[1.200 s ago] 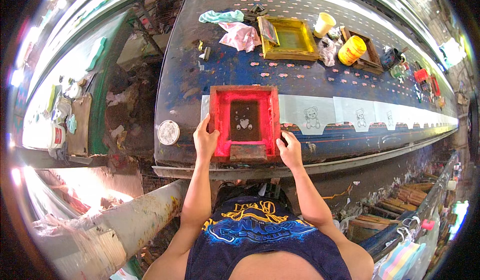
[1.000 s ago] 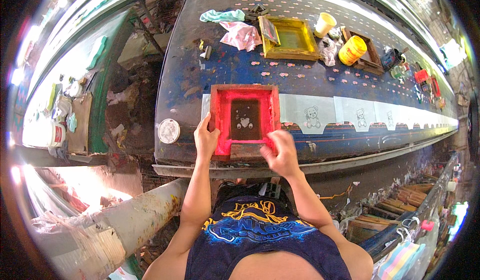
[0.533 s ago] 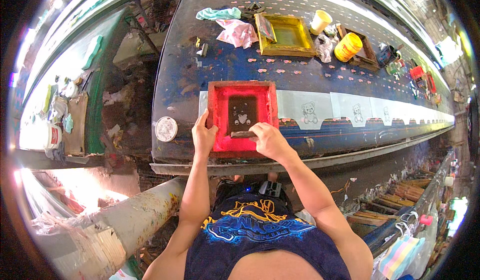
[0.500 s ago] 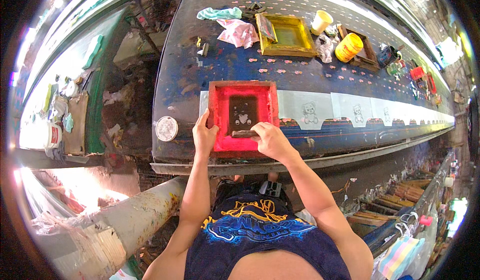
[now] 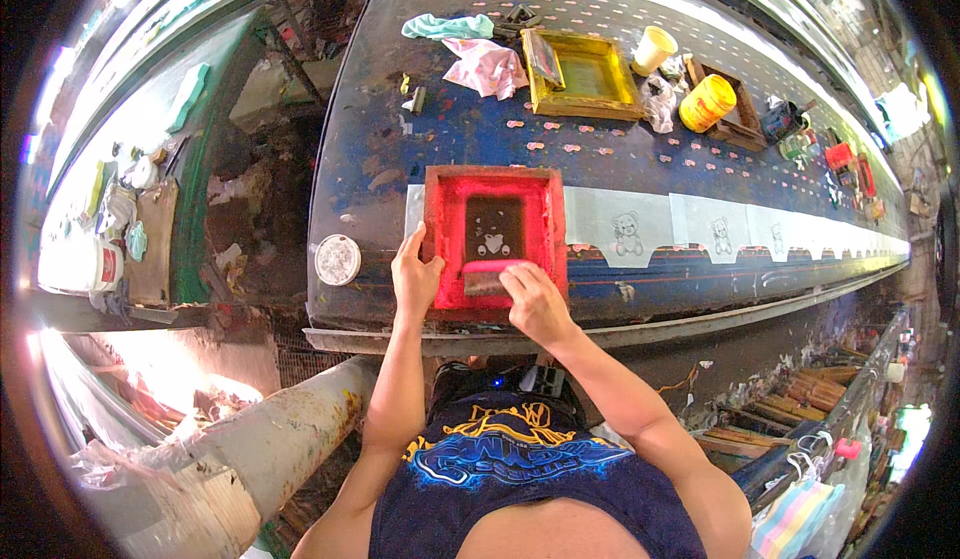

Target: The person uses a squeegee to apply pink ink through a screen-printing frame onto a long roll of paper with teddy bear motifs. They repeatedly pull the squeegee across the frame, briefly pause to add more ink from a pink cup, and continue printing along the paper roll.

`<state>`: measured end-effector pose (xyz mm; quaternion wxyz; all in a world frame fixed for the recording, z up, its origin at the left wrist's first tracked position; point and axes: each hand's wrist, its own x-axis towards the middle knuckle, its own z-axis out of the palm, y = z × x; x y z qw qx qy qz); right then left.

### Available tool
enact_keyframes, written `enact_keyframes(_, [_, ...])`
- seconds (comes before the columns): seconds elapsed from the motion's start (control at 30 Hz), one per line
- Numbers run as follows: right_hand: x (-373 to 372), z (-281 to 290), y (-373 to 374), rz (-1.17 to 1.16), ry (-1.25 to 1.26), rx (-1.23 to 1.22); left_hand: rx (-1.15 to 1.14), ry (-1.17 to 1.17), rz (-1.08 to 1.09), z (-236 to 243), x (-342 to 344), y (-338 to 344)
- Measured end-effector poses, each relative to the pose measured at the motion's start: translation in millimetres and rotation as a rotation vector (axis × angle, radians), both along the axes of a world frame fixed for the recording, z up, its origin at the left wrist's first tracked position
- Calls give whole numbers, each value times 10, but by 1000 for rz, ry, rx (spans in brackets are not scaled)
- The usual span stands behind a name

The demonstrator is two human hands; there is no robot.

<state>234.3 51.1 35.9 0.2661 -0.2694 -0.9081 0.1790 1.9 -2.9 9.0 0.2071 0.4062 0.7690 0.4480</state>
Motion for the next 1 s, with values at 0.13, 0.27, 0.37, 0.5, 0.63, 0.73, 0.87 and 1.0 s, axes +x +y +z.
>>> enact_keyframes(0.13, [-206,-135,405,-49,25,50,-7,-5,6,12,6,2])
enact_keyframes(0.27, [-358,-212,821,-79,36,137,8,4,-7,-45,-6,28])
enact_keyframes(0.37, [-435,-148,1022,-57,47,94,-24,-57,7,-19,-8,22])
enact_keyframes(0.5, [-503,71,1173,-30,60,47,19,6,4,-47,-27,-3])
enact_keyframes(0.63, [-561,4,1329,-58,29,53,-21,-39,-4,64,4,29])
enact_keyframes(0.73, [-500,-86,1136,-51,9,31,-6,-32,-6,21,-5,25])
enact_keyframes(0.87, [-269,-56,407,-12,38,5,11,-47,10,-28,-14,-7])
enact_keyframes(1.0, [-50,51,-80,-11,-19,-16,7,21,-3,-20,0,2])
